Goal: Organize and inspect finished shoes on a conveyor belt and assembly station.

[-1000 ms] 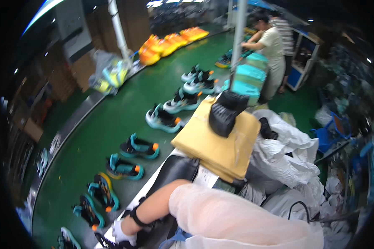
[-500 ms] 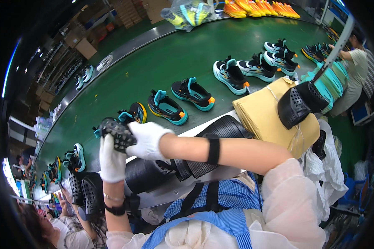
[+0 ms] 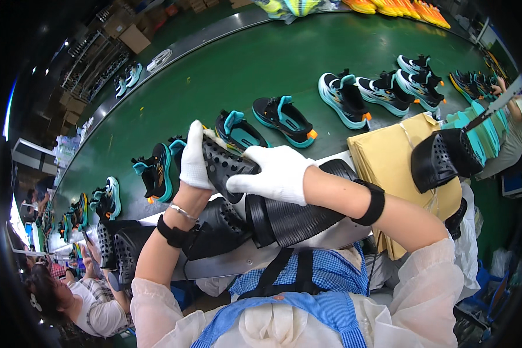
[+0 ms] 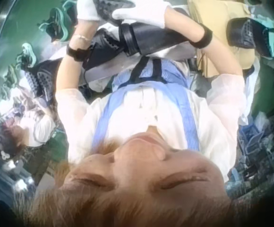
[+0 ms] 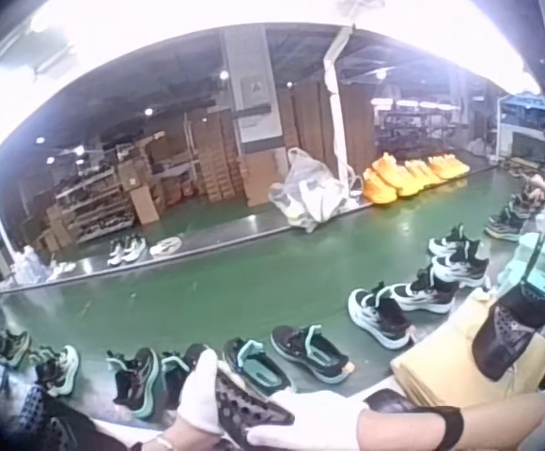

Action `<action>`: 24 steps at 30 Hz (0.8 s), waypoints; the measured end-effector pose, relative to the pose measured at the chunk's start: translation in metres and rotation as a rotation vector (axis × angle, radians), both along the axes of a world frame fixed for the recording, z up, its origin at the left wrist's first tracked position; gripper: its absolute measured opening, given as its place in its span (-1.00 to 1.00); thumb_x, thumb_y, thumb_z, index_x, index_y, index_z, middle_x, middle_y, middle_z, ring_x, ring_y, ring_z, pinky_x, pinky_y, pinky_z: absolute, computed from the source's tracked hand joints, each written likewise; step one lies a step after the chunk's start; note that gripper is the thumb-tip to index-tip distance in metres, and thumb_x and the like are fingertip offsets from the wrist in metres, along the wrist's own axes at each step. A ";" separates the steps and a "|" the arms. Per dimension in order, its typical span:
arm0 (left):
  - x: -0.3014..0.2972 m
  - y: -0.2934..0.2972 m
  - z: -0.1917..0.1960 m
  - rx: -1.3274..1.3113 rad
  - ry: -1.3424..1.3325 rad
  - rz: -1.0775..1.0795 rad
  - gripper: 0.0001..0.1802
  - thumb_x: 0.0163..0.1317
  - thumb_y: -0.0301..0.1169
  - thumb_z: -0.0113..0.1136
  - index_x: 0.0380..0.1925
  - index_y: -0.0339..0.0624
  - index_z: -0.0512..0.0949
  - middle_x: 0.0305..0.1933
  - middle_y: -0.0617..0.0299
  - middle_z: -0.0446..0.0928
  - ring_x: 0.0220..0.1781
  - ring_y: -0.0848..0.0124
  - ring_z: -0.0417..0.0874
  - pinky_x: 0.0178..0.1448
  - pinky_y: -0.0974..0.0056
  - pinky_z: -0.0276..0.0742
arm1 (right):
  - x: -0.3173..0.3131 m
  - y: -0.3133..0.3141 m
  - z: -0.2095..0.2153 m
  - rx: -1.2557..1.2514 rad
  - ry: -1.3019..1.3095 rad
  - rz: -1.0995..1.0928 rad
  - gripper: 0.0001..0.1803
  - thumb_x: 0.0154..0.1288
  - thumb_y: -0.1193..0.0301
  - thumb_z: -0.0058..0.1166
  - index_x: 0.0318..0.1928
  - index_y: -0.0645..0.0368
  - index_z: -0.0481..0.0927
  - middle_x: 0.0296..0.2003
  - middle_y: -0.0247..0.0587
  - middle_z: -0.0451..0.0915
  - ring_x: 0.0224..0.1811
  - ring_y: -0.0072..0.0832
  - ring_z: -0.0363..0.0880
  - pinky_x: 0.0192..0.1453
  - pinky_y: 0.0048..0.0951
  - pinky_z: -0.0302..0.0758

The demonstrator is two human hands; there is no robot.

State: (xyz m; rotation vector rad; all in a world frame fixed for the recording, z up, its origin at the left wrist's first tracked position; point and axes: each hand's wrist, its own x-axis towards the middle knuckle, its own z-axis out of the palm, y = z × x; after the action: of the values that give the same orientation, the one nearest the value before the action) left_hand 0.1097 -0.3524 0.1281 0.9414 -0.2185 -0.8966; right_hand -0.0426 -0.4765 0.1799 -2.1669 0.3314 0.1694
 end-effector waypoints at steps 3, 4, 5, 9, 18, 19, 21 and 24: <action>-0.008 -0.009 0.014 0.072 0.061 0.161 -0.58 0.34 0.03 -0.03 -0.31 -0.11 0.51 -0.36 0.22 0.58 -0.30 0.40 0.64 -0.24 0.34 0.59 | 0.011 -0.002 -0.004 0.176 0.031 -0.041 -0.38 0.13 -0.05 0.12 -0.06 0.28 0.54 -0.34 -0.05 0.63 -0.26 -0.31 0.63 -0.08 -0.41 0.50; -0.003 -0.008 0.010 0.072 0.066 0.163 -0.58 0.34 0.03 -0.03 -0.31 -0.11 0.51 -0.36 0.22 0.58 -0.30 0.40 0.64 -0.24 0.34 0.59 | 0.016 -0.001 -0.004 0.175 0.036 -0.039 -0.38 0.13 -0.05 0.12 -0.06 0.28 0.54 -0.34 -0.05 0.63 -0.26 -0.31 0.63 -0.08 -0.41 0.50; 0.002 -0.006 0.006 0.134 -0.011 0.176 -0.55 0.32 0.06 -0.02 -0.26 -0.12 0.50 -0.32 0.21 0.58 -0.29 0.39 0.65 -0.24 0.33 0.59 | 0.020 0.002 -0.003 0.065 0.018 -0.032 -0.41 0.13 -0.05 0.10 -0.13 0.28 0.56 -0.37 -0.03 0.62 -0.29 -0.29 0.63 -0.10 -0.40 0.50; 0.018 0.003 0.003 0.387 -0.201 0.017 -0.43 0.25 0.17 0.02 -0.18 -0.15 0.51 -0.23 0.14 0.59 -0.33 0.34 0.66 -0.23 0.28 0.58 | 0.032 -0.009 -0.007 -0.193 -0.026 -0.020 -0.46 0.11 -0.03 0.03 -0.32 0.28 0.59 -0.44 0.05 0.59 -0.34 -0.21 0.62 -0.14 -0.35 0.51; 0.017 0.012 -0.030 0.833 -1.414 -0.738 -0.33 0.15 -0.14 0.11 0.22 -0.26 0.28 0.31 -0.13 0.25 0.22 -0.04 0.42 0.29 0.12 0.36 | 0.098 -0.036 -0.010 -0.522 0.413 0.074 -0.50 0.02 0.17 -0.06 -0.19 0.32 0.66 -0.21 0.17 0.63 -0.12 -0.04 0.62 0.01 -0.25 0.52; 0.019 0.010 -0.029 0.900 -1.416 -0.795 -0.31 0.14 -0.16 0.12 0.24 -0.26 0.27 0.31 -0.12 0.25 0.22 -0.04 0.42 0.30 0.12 0.35 | 0.109 -0.037 -0.015 -0.536 0.406 0.066 -0.53 0.00 0.21 -0.02 -0.21 0.33 0.66 -0.20 0.17 0.63 -0.11 -0.03 0.62 -0.01 -0.25 0.54; 0.029 0.014 -0.036 0.840 -1.424 -0.770 -0.30 0.13 -0.18 0.13 0.26 -0.24 0.25 0.33 -0.11 0.23 0.23 -0.02 0.42 0.30 0.12 0.35 | 0.125 -0.028 -0.010 -0.593 0.354 0.034 -0.59 0.01 0.19 0.01 -0.26 0.25 0.68 -0.29 0.14 0.64 -0.16 -0.05 0.63 -0.03 -0.24 0.54; 0.037 0.019 -0.038 0.780 -1.406 -0.756 -0.29 0.12 -0.18 0.13 0.27 -0.22 0.25 0.34 -0.08 0.25 0.24 0.01 0.42 0.30 0.12 0.35 | 0.151 -0.001 -0.024 -0.748 0.356 0.104 -0.63 0.07 0.28 0.06 -0.13 0.20 0.65 -0.16 0.03 0.65 -0.11 -0.08 0.64 -0.03 -0.24 0.56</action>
State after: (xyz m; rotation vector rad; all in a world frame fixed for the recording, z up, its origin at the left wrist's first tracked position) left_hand 0.1468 -0.3336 0.0897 2.2057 -1.5862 -0.8321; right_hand 0.1080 -0.4779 0.1555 -2.8972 0.5476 0.5669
